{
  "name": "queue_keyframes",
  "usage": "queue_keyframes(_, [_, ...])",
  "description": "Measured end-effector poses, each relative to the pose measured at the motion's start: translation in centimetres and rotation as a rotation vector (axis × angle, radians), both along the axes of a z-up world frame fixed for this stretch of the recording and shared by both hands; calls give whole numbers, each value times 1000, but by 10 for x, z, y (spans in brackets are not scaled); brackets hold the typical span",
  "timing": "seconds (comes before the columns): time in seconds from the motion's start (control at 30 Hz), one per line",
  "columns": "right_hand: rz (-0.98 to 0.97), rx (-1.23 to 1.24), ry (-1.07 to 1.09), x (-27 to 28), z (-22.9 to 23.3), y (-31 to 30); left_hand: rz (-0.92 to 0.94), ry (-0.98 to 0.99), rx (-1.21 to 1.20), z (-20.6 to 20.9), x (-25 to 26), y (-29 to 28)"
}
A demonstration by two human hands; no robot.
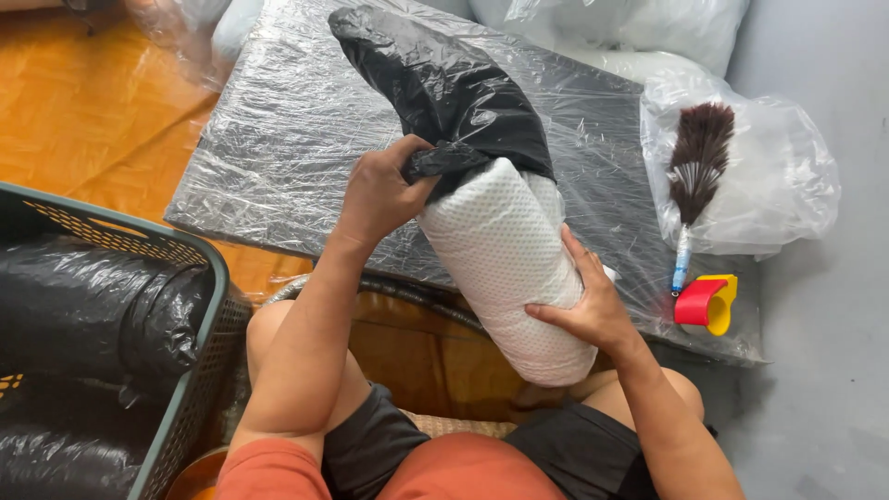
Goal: Wrapping a white textured sample book in plastic and sealing it inside a black poly mailer bag.
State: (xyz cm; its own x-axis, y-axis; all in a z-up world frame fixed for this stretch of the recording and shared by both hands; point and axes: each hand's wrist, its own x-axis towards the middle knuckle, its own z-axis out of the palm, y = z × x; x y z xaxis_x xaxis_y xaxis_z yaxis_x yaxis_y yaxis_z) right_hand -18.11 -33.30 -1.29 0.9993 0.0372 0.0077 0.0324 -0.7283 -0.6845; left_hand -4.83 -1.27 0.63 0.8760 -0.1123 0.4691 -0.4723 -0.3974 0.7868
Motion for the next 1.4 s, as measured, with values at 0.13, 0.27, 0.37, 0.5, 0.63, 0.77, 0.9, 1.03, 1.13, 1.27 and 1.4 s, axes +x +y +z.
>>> queue_keyframes(0.13, [31, -51, -88, 0, 5, 6, 43, -23, 66, -12, 7, -6])
queue_keyframes(0.27, [55, -118, -180, -1, 2, 6, 77, -90, 128, -9, -1, -11])
queue_keyframes(0.37, [8, -127, -167, 1, 4, 6, 161, -295, 182, 6, -12, -17])
queue_keyframes(0.5, [-54, -150, -159, -1, 4, 7, 346, -676, 266, -3, -6, -33])
queue_keyframes(0.63, [-110, -138, -162, -2, 3, 11, 256, -738, 209, -6, -10, -44])
queue_keyframes(0.77, [-260, -52, -90, -3, 4, 14, 227, -754, 226, -7, -8, -50])
queue_keyframes(0.9, [-412, 16, -44, 3, 0, 19, 157, -789, 294, -17, -9, -59])
queue_keyframes(1.03, [-462, 69, -117, 6, -2, 27, 59, -831, 218, -25, -16, -83])
queue_keyframes(1.13, [-469, 122, -270, 12, -9, 31, 38, -853, 127, -24, -17, -94])
queue_keyframes(1.27, [-398, 98, -593, 25, -28, 31, -74, -666, -197, -7, -13, -100])
queue_keyframes(1.4, [-385, 75, -849, 51, -48, 34, -137, -316, -371, 1, -9, -111])
